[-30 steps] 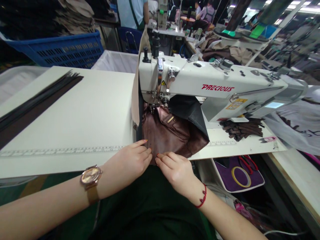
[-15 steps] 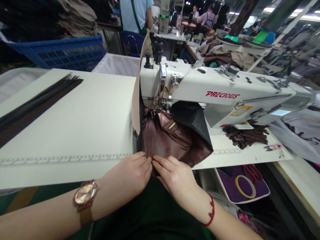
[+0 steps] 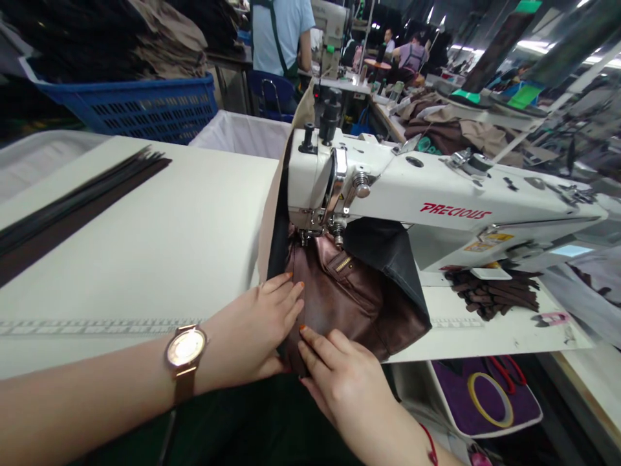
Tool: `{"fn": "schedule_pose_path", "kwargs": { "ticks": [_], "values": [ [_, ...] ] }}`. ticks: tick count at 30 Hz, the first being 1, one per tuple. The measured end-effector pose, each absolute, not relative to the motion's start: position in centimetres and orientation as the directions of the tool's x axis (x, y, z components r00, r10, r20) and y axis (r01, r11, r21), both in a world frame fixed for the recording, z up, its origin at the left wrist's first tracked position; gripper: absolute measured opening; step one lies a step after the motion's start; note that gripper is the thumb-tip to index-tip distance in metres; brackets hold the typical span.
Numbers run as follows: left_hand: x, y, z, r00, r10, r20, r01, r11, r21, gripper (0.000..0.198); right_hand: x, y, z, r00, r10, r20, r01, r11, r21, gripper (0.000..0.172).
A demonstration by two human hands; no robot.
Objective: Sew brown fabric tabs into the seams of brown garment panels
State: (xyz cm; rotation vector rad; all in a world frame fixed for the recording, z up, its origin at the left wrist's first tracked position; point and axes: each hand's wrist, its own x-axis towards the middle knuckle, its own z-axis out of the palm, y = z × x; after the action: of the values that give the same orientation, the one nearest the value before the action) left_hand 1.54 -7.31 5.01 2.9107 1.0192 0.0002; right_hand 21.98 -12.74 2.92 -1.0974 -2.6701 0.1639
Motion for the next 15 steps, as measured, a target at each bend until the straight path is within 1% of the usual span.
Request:
{"fn": "schedule_pose_path", "kwargs": {
  "ticks": [3,8,15],
  "values": [
    [1.4,-7.6,4.3,0.778,0.629,-0.014,0.628,-0.775,0.067,0.066,22.0,-12.7,2.8,-0.678,0.704,0.213,0.67,0.71,-0.214,0.033],
    [1.8,-7.9,3.6,0.767,0.642,0.012,0.64,-0.767,0.046,0.066,22.0,-12.6,2.5,-0.66,0.703,0.266,0.669,0.711,-0.218,0.034],
    [1.8,-7.5,3.1,0.762,0.646,0.051,0.644,-0.763,0.046,0.065,22.1,-11.9,2.3,-0.665,0.688,0.29,0.647,0.725,-0.236,0.033]
  ]
}}
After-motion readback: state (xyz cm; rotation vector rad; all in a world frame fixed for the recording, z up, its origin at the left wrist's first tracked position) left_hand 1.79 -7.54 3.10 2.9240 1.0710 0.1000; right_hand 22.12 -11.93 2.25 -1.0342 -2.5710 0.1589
